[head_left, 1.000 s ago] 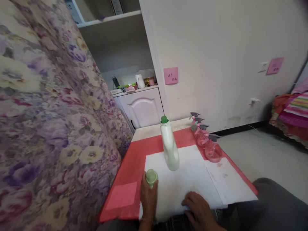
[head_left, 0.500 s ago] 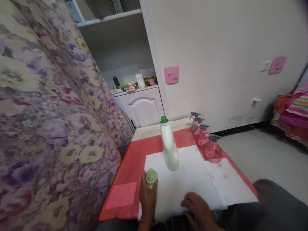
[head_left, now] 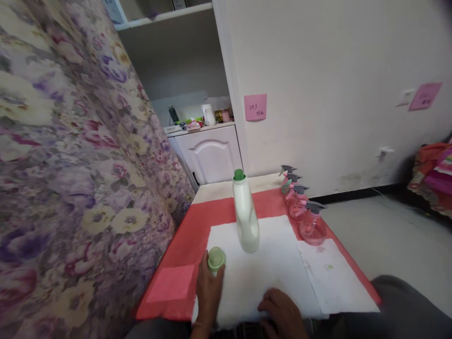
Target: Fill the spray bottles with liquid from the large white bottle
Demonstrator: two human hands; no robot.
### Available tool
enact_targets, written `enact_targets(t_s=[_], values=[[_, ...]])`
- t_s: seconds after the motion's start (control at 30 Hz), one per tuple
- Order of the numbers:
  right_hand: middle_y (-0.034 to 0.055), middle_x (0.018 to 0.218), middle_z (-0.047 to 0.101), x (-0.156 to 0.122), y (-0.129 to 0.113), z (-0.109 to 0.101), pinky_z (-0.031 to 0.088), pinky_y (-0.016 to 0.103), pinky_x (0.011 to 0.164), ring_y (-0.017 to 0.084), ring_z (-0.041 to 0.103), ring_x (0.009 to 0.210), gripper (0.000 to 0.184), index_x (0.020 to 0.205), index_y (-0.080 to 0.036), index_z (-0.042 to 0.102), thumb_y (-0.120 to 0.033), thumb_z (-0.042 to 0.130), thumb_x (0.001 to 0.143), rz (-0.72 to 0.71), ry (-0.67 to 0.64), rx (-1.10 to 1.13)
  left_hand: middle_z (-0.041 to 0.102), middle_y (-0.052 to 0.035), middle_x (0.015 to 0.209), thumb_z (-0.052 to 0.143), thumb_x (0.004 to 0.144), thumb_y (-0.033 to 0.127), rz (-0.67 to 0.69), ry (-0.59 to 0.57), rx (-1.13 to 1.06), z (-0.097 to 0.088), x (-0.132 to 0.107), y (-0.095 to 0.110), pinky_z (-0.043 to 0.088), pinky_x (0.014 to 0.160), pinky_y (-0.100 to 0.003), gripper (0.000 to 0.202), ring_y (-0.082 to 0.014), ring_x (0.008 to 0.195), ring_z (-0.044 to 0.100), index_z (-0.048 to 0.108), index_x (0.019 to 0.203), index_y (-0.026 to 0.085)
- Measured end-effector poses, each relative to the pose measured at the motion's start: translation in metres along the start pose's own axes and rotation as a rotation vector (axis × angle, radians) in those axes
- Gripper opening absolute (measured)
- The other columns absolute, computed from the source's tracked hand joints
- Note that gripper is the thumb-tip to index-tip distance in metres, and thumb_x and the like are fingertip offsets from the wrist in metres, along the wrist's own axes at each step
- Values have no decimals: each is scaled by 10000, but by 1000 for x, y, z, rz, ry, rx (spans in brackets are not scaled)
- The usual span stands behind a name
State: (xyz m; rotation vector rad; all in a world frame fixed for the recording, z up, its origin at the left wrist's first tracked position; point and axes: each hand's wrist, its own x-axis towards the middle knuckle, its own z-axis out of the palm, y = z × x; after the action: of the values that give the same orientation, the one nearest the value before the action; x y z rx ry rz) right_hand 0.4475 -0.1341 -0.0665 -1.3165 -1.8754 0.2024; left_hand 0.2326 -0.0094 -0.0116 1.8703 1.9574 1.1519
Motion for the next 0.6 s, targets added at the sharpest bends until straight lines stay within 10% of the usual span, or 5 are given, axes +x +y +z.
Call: enact_targets(t_s=[0.6], values=[[32,917,649,8,0,1,478,305,693,218,629,817,415,921,-255,577,-54,581,558,-67,99,20,579,-182,1315,576,792,449,52,33,14,2,5,-3,398,1055,-506,672,-354,1260,515,430,1380,161]])
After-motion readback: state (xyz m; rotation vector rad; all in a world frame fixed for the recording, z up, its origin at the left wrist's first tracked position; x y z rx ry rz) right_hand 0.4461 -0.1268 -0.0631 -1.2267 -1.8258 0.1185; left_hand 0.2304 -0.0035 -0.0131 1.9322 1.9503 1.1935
